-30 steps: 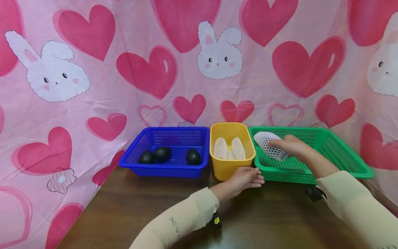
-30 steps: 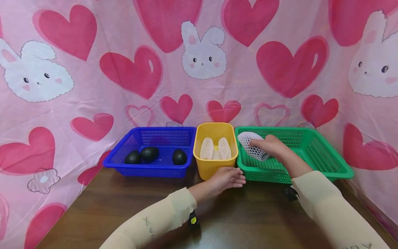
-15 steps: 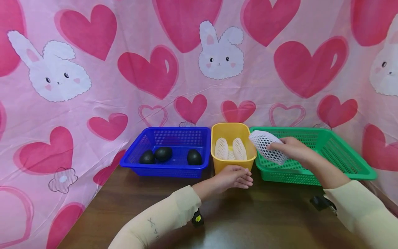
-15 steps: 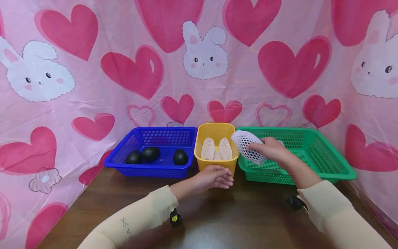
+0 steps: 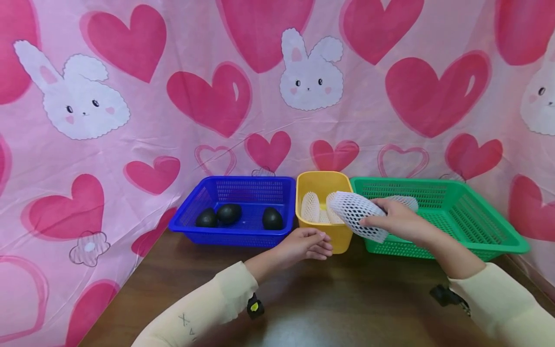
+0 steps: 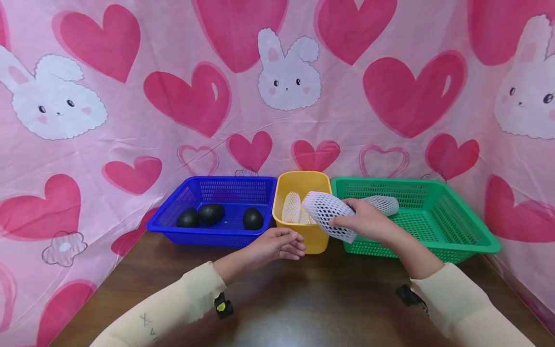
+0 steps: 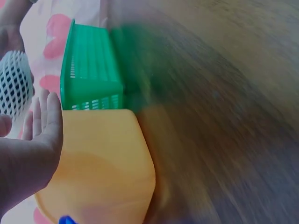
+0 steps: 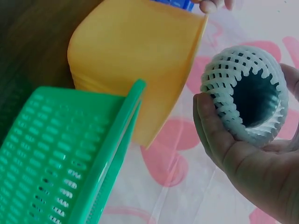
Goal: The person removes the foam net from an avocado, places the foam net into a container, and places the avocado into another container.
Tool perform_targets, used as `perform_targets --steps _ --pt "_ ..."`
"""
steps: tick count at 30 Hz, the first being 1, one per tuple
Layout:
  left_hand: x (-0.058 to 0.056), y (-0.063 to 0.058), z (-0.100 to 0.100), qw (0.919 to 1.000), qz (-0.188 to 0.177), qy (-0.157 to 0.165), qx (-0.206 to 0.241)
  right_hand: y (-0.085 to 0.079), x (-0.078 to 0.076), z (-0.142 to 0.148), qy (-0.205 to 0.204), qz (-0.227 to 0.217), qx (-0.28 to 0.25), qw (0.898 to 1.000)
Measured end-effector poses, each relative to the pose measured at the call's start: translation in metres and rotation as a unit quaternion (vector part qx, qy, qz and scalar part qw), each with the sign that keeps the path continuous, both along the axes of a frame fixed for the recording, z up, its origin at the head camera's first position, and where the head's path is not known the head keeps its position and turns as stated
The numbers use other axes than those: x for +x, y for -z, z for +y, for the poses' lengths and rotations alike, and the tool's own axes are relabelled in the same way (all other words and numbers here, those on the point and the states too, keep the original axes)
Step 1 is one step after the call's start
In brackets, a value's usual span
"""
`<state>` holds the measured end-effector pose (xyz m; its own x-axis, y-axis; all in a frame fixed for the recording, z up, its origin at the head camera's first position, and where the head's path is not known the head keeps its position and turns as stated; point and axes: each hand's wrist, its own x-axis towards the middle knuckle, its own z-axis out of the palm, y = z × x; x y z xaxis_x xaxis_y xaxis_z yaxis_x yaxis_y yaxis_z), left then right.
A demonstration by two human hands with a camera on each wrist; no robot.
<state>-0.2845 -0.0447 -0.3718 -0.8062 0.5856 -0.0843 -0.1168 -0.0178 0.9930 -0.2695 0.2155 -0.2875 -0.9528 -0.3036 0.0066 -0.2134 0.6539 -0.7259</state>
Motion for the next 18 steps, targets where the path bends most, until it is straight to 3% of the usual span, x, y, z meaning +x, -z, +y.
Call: perform_targets --steps 9,18 --pt "-0.001 0.000 -0.024 0.9995 0.025 -0.021 0.003 0.012 0.009 -0.010 -0.028 0.013 -0.011 0.999" --pt "-0.001 0.006 -0.040 0.9986 0.045 -0.026 0.000 0.031 0.013 -0.018 -0.086 0.020 -0.014 0.996"
